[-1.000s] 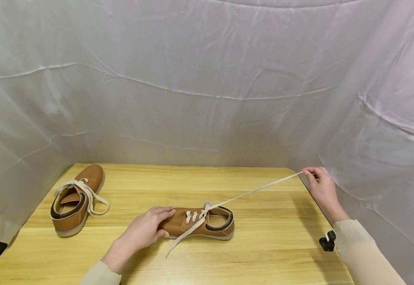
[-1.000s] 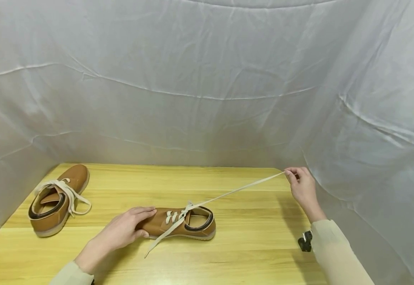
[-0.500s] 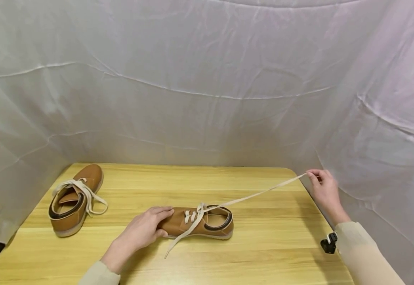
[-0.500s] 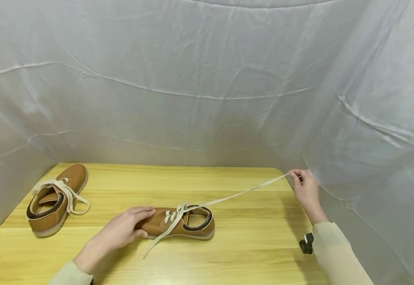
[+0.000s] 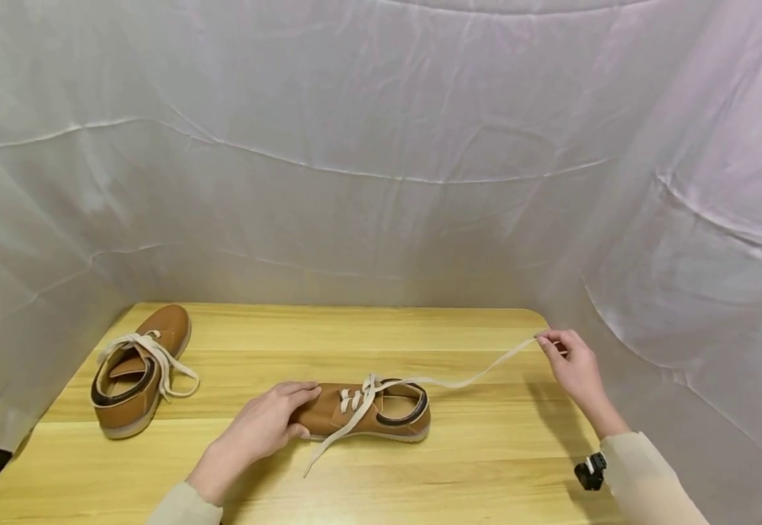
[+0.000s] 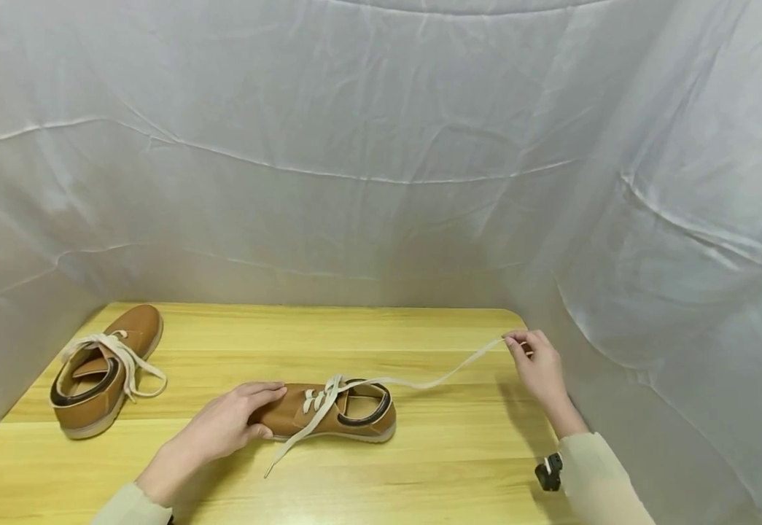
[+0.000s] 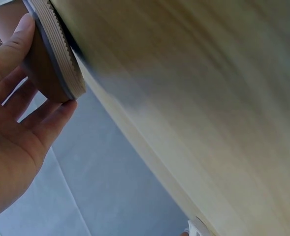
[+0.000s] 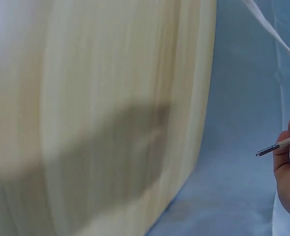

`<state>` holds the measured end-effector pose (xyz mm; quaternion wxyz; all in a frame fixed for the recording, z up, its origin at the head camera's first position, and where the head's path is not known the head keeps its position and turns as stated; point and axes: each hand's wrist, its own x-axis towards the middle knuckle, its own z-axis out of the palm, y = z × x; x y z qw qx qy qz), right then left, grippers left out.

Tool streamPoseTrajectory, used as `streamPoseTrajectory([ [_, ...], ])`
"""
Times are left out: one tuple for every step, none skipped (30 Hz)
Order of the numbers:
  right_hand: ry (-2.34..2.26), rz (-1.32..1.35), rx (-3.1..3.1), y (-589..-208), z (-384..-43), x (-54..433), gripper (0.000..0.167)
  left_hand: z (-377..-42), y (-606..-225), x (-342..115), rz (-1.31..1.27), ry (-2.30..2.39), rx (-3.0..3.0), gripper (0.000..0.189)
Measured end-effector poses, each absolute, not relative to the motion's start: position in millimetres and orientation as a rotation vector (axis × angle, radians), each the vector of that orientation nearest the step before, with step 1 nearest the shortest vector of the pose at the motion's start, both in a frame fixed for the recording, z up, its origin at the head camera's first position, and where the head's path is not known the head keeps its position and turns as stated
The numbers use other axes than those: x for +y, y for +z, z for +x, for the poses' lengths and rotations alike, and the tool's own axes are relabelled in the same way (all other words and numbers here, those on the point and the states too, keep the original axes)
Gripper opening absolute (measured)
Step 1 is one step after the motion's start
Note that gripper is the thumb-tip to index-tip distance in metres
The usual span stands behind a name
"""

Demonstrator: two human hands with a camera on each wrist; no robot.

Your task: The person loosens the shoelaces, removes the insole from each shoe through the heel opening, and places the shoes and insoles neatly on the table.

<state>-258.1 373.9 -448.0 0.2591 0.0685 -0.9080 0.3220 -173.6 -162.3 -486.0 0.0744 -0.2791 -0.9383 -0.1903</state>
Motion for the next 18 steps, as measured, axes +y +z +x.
streamPoseTrajectory([
  [0.884, 0.191, -2.455, -451, -256, 371, 0.018, -173, -486, -162, -0.837, -0.572, -2.816, 0.067],
  [0.898, 0.198, -2.45, -453, -255, 368, 0.017, -174, -486, -163, -0.839, -0.573, -2.816, 0.067],
  [0.919, 0.206, -2.442, -456, -254, 365, 0.016, -174, -486, -163, -0.839, -0.573, -2.816, 0.067],
  [0.939, 0.212, -2.437, -458, -252, 362, 0.016, -174, -486, -162, -0.837, -0.577, -2.817, 0.067],
  [0.957, 0.22, -2.433, -460, -251, 359, 0.015, -174, -486, -162, -0.833, -0.58, -2.819, 0.067],
  [0.976, 0.23, -2.43, -462, -250, 356, 0.015, -174, -486, -162, -0.829, -0.581, -2.821, 0.068],
  [0.998, 0.239, -2.428, -464, -249, 353, 0.014, -174, -486, -162, -0.824, -0.581, -2.823, 0.068],
  [1.015, 0.246, -2.426, -466, -247, 350, 0.014, -174, -486, -162, -0.824, -0.581, -2.823, 0.068],
  [1.027, 0.252, -2.427, -468, -246, 348, 0.013, -174, -486, -162, -0.823, -0.579, -2.822, 0.068],
  [1.033, 0.257, -2.434, -471, -244, 345, 0.012, -174, -486, -162, -0.823, -0.578, -2.821, 0.068],
  [1.043, 0.264, -2.44, -473, -242, 342, 0.012, -174, -486, -162, -0.825, -0.574, -2.818, 0.068],
  [1.047, 0.269, -2.451, -475, -240, 339, 0.012, -174, -485, -161, -0.828, -0.571, -2.815, 0.068],
  [1.052, 0.271, -2.465, -477, -238, 336, 0.012, -174, -485, -161, -0.829, -0.569, -2.811, 0.068],
  [1.055, 0.275, -2.481, -478, -236, 333, 0.012, -174, -485, -161, -0.831, -0.568, -2.808, 0.067],
  [1.056, 0.28, -2.501, -480, -235, 329, 0.012, -174, -484, -161, -0.831, -0.566, -2.806, 0.067],
  [1.059, 0.287, -2.522, -482, -233, 326, 0.012, -174, -484, -161, -0.831, -0.565, -2.805, 0.067],
  [1.059, 0.295, -2.54, -484, -231, 323, 0.012, -174, -484, -161, -0.83, -0.564, -2.805, 0.067],
  [1.054, 0.301, -2.563, -485, -230, 321, 0.012, -174, -484, -161, -0.829, -0.564, -2.806, 0.067],
])
